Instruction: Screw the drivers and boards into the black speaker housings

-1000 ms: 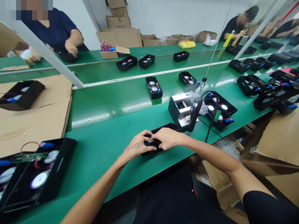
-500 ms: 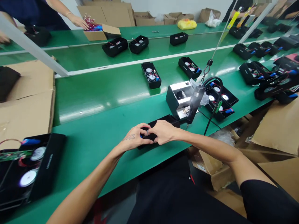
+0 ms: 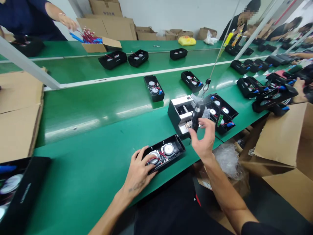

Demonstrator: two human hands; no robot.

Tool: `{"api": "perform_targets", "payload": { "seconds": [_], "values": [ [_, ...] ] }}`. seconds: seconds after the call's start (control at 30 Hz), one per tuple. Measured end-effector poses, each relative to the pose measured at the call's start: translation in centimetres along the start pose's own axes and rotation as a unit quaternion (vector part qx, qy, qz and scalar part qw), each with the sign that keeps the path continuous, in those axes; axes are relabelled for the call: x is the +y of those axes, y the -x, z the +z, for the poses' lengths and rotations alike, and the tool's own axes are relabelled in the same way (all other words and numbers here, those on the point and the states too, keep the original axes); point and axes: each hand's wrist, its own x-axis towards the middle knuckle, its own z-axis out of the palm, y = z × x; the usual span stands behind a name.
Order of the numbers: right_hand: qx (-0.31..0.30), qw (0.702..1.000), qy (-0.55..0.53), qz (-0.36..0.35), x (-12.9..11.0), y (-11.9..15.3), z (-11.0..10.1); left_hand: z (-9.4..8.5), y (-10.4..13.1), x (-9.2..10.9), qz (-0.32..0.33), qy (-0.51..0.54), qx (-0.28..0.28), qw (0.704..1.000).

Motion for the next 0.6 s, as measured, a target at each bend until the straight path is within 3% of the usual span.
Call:
{"api": "perform_targets", "payload": {
  "seconds": [0.03,0.07,0.17,0.3,0.4,0.47,0.6],
  "values": [
    [0.038,0.997,0.015,0.059,1.4,-0.3,-0.1,0.2,0.4,0.4,0.009,-0.015,0.01,1.0],
    [0.035,0.994,0.009,0.106,2.7,-0.5,0.0,0.4,0.7,0.7,0.015,-0.023,0.016,0.999],
    [-0.042,0.978,-0.087,0.182,5.0,-0.2,1.0,0.5,1.0,0.8,0.028,-0.031,0.032,0.999],
    [-0.027,0.953,-0.223,0.201,4.7,2.1,2.5,0.5,1.0,0.3,0.037,-0.031,0.048,0.998],
    [-0.046,0.912,-0.335,0.23,3.8,2.3,2.5,0.8,1.1,0.0,0.033,-0.029,0.058,0.997],
    [-0.002,0.906,-0.362,0.222,3.3,0.7,2.0,1.1,1.2,-0.2,0.032,-0.03,0.063,0.997],
    [0.108,0.922,-0.34,0.151,2.9,-4.2,1.2,1.4,0.8,-0.2,0.03,-0.031,0.08,0.996]
  ]
}}
